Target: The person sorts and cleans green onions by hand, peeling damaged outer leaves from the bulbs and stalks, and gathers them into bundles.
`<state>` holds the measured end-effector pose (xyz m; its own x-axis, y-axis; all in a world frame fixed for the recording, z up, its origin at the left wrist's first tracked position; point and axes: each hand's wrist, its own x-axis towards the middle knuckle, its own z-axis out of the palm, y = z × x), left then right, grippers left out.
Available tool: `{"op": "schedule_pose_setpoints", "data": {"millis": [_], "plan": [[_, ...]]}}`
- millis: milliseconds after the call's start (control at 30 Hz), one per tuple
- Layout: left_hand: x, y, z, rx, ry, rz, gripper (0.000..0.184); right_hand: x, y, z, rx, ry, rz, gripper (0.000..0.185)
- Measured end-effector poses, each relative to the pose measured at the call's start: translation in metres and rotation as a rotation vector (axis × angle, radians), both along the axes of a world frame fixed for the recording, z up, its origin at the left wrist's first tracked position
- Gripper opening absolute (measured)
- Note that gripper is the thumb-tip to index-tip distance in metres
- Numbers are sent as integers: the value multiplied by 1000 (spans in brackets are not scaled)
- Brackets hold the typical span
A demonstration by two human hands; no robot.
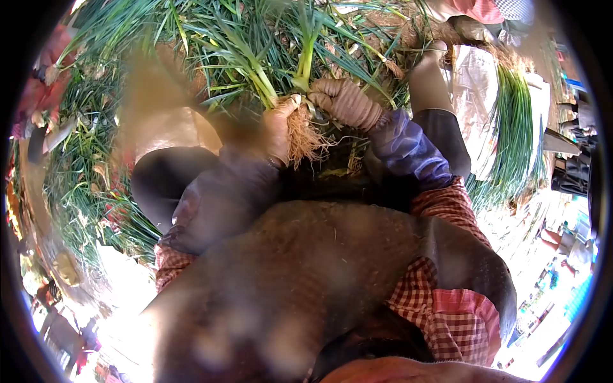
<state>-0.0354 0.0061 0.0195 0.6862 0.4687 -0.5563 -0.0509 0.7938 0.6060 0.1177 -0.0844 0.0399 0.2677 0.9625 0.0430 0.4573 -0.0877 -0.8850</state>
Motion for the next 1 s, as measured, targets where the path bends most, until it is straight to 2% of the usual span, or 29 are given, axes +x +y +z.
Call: {"op": "schedule_pose_setpoints", "data": {"millis": [100, 133, 233, 300, 400, 467, 500, 567, 633, 667, 700, 767, 800, 833, 933, 967, 1000], "plan": [[-3, -6, -1, 20, 57, -9, 17, 5, -8, 12, -149, 4, 90, 15], [-2, -6, 4, 42, 62, -20, 18, 3, -11, 14, -25, -19, 96, 13], [-3, -7, 1, 12, 80, -45, 19, 8, -14, 5, -39, -63, 155, 11], [-2, -11, -1, -14, 38, -6, 20, -9, -19, 27, -26, -182, 101, 11], [7, -9, -10, -25, -6, 39, 20, -33, -16, 47, -274, 261, 538, 15], [3, -8, -14, -56, -81, 36, 21, -16, -25, 26, -360, 203, 545, 19], [4, -6, 4, -47, -89, 12, 22, 0, -32, 11, -452, 139, 547, 23], [3, 1, 0, -103, -229, -165, 24, 24, -40, 8, -550, 73, 544, 28], [5, 0, -12, -32, -178, -195, 25, 39, -47, 16, -526, 608, 234, 42], [6, -2, -16, 46, -125, -225, 25, 36, -49, 7, -399, 580, 91, 50], [5, -5, -20, 41, -127, -227, 25, 29, -44, -1, -324, 659, 77, 52], [5, -5, -10, 186, -86, -307, 26, 14, -30, -8, -401, 367, 47, 54], [5, -4, -14, 207, -80, -279, 26, 10, -23, -9, -635, 675, -72, 50], [4, -2, -16, 213, -79, -281, 26, 3, -24, -11, -381, 325, 12, 32], [-1, 2, -20, 386, 15, -330, 24, -3, -30, -10, -299, 474, 75, 28], [0, 1, -19, 386, 18, -333, 24, -2, -31, -11, -543, 309, 178, 27], [2, -1, -18, 375, 37, -268, 24, 1, -36, -15, -664, 226, 221, 27]]}}
